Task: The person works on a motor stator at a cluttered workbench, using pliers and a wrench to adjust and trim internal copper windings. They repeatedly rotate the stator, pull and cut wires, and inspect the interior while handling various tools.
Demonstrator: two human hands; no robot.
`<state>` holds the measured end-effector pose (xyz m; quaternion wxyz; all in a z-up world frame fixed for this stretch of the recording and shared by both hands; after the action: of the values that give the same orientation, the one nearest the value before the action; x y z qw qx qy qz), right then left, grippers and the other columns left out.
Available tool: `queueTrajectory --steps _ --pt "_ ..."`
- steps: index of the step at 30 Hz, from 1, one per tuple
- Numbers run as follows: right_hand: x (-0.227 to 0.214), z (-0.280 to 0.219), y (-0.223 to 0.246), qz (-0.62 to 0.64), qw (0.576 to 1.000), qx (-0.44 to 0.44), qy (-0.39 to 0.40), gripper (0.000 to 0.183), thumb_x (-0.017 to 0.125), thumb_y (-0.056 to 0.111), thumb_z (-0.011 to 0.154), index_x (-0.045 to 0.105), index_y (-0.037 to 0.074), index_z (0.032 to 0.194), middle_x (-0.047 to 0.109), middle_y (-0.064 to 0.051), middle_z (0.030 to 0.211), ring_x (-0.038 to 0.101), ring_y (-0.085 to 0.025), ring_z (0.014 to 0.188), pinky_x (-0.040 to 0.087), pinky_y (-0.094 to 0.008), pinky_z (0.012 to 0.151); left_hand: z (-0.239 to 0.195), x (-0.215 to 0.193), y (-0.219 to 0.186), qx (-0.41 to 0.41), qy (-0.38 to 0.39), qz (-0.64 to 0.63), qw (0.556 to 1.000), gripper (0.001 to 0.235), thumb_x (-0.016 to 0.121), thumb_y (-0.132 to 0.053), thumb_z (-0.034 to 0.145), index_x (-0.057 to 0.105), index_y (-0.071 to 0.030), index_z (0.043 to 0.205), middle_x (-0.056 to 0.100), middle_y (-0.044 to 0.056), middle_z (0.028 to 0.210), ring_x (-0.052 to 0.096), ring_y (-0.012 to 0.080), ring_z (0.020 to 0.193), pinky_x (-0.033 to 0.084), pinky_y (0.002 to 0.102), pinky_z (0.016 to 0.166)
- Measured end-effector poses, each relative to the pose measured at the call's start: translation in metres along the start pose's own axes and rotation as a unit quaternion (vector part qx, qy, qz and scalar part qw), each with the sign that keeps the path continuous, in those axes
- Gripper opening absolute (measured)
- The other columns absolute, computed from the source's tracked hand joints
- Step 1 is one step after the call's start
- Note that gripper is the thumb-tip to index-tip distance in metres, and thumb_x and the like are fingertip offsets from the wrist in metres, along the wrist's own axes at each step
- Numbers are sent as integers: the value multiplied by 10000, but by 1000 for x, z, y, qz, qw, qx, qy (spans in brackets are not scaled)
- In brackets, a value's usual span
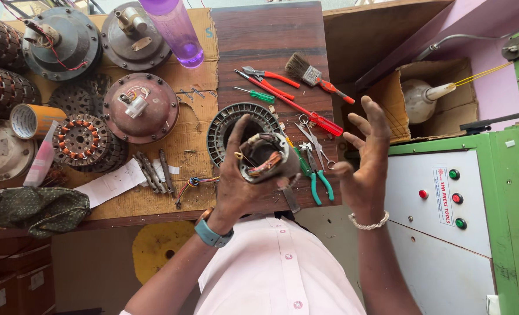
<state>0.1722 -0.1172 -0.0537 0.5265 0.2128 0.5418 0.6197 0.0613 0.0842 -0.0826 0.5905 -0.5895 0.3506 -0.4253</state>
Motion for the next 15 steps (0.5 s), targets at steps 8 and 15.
queueTrajectory --steps 8,15 --pt "45 -74 -131 -171 930 255 202 500 689 488 859 725 137 1213 795 -88 1057 769 -196 951 606 -362 828 8 -34 -5 164 33 336 927 1059 982 -301 622 441 -113 1513 757 69 1143 707 242 1079 566 400 973" --pt "60 -91 -156 -208 942 196 176 291 714 260 923 730 112 1173 762 -138 1084 737 -283 974 570 -400 817 10 -35 28 87 2 323 942 989 972 -337 646 476 -132 1478 738 106 1142 742 250 1033 611 385 898"
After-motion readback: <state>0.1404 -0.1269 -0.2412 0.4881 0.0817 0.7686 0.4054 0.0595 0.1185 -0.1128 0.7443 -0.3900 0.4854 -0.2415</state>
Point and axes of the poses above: each hand's wrist, its own z-axis towards the middle knuckle, its own x-axis out of the palm, y = z × x, the point moved 9 cm from there along z, towards the middle knuckle
